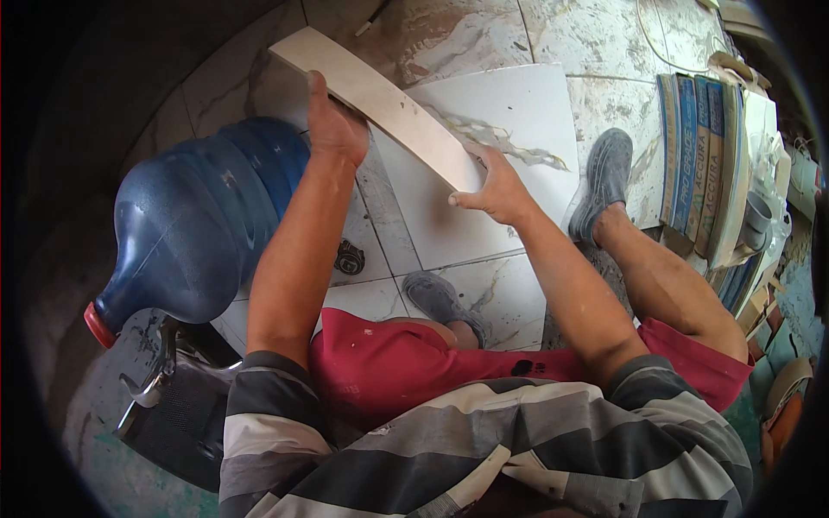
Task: The recorder measures, marks, and cuts a ceramic tile with an angle grinder to fit a floor section.
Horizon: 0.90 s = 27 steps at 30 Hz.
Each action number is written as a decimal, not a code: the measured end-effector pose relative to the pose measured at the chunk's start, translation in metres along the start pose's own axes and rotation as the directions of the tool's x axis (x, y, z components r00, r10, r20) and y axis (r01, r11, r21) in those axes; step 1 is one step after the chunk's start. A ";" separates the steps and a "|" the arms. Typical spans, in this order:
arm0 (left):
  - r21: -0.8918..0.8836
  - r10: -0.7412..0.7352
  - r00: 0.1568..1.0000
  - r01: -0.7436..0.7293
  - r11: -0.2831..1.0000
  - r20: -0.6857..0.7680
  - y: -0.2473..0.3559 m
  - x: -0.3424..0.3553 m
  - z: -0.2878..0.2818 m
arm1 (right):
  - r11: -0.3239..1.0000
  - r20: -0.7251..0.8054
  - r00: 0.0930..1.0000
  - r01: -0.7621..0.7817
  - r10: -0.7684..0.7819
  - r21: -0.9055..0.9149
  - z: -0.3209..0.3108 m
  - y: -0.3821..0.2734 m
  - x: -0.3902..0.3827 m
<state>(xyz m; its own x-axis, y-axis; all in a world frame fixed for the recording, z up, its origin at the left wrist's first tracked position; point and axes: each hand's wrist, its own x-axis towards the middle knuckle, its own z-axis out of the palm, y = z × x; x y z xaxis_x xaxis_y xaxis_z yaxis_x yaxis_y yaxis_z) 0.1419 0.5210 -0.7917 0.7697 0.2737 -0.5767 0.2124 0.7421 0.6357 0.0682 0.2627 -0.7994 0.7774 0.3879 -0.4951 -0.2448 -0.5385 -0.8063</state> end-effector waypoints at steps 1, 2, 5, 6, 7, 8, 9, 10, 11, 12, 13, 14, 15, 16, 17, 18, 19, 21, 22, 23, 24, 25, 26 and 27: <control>0.018 -0.031 0.999 0.031 0.999 0.013 -0.001 0.008 0.006 | 0.997 -0.087 0.996 -0.033 0.027 -0.064 0.007 0.006 -0.020; 0.041 -0.057 0.998 0.056 0.998 0.032 -0.001 0.014 0.012 | 0.997 -0.107 0.993 -0.060 0.054 -0.047 0.012 0.012 -0.038; 0.118 -0.166 0.985 0.171 0.978 -0.055 -0.023 0.035 0.018 | 0.988 -0.272 0.957 -0.130 0.101 -0.089 0.026 0.025 -0.077; 0.232 -0.167 0.975 0.197 0.953 -0.144 -0.036 0.038 0.022 | 0.982 -0.311 0.944 -0.154 0.114 -0.108 0.028 0.031 -0.086; 0.340 -0.152 0.961 0.225 0.913 -0.229 -0.047 0.040 0.026 | 0.976 -0.348 0.929 -0.179 0.124 -0.128 0.030 0.039 -0.094; 0.352 -0.164 0.962 0.234 0.906 -0.219 -0.058 0.043 0.030 | 0.974 -0.362 0.922 -0.192 0.138 -0.117 0.033 0.049 -0.100; 0.381 -0.168 0.970 0.224 0.897 -0.174 -0.074 0.040 0.035 | 0.976 -0.386 0.899 -0.217 0.206 0.013 0.036 0.063 -0.110; 0.410 -0.161 0.978 0.201 0.890 -0.131 -0.084 0.040 0.038 | 0.964 -0.399 0.878 -0.224 0.264 0.144 0.039 0.075 -0.119; 0.420 -0.168 0.978 0.205 0.884 -0.125 -0.095 0.045 0.037 | 0.961 -0.406 0.872 -0.228 0.272 0.155 0.040 0.087 -0.127; 0.445 -0.153 0.985 0.171 0.879 -0.076 -0.103 0.054 0.027 | 0.786 -0.231 0.819 -0.362 0.525 0.501 0.044 0.099 -0.132; 0.461 -0.154 0.988 0.146 0.875 -0.022 -0.112 0.055 0.030 | 0.474 0.019 0.725 -0.470 0.689 0.744 0.045 0.107 -0.137; 0.469 -0.126 0.992 0.125 0.875 -0.029 -0.122 0.052 0.030 | 0.466 0.018 0.721 -0.467 0.693 0.752 0.048 0.114 -0.143; 0.474 -0.135 0.990 0.131 0.871 -0.024 -0.127 0.047 0.033 | 0.386 0.062 0.695 -0.468 0.716 0.795 0.050 0.117 -0.149; 0.456 -0.132 0.990 0.096 0.885 0.048 -0.132 0.043 0.034 | 0.302 0.108 0.670 -0.465 0.734 0.832 0.053 0.121 -0.153; 0.435 -0.127 0.985 0.064 0.898 0.118 -0.135 0.041 0.035 | 0.293 0.108 0.666 -0.461 0.738 0.837 0.057 0.124 -0.155; 0.445 -0.134 0.984 0.069 0.893 0.117 -0.135 0.042 0.037 | 0.301 0.107 0.662 -0.470 0.742 0.830 0.062 0.126 -0.158; 0.451 -0.142 0.982 0.071 0.890 0.126 -0.135 0.045 0.039 | 0.307 0.105 0.658 -0.479 0.745 0.822 0.066 0.127 -0.162; 0.471 -0.162 0.978 0.082 0.879 0.132 -0.133 0.056 0.041 | 0.262 0.126 0.643 -0.473 0.755 0.841 0.073 0.132 -0.166; 0.644 -0.152 0.973 0.003 0.765 0.176 -0.131 0.061 0.039 | 0.221 0.144 0.623 -0.470 0.769 0.855 0.076 0.130 -0.171; 0.783 -0.154 0.962 -0.085 0.616 0.225 -0.128 0.065 0.035 | 0.196 0.156 0.608 -0.472 0.778 0.860 0.078 0.133 -0.169; 0.794 -0.205 0.957 -0.042 0.606 0.206 -0.131 0.058 0.030 | 0.151 0.175 0.585 -0.466 0.792 0.872 0.076 0.133 -0.175; 0.855 -0.227 0.942 -0.102 0.508 0.248 -0.128 0.057 0.035 | 0.120 0.185 0.574 -0.452 0.798 0.884 0.075 0.135 -0.179; 0.895 -0.236 0.925 -0.186 0.405 0.299 -0.124 0.061 0.042 | 0.106 0.187 0.562 -0.448 0.805 0.888 0.077 0.138 -0.179; 0.898 -0.255 0.920 -0.178 0.402 0.297 -0.124 0.061 0.046 | 0.069 0.179 0.529 -0.416 0.830 0.907 0.079 0.140 -0.182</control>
<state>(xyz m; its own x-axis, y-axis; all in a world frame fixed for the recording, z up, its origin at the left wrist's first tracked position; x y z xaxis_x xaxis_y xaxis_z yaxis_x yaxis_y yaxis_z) 0.1901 0.4178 -0.8823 0.8329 -0.1185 -0.5406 0.4889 -0.3002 0.8190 -0.1530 0.1760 -0.8480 0.1039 -0.1075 -0.9888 -0.8655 0.4800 -0.1431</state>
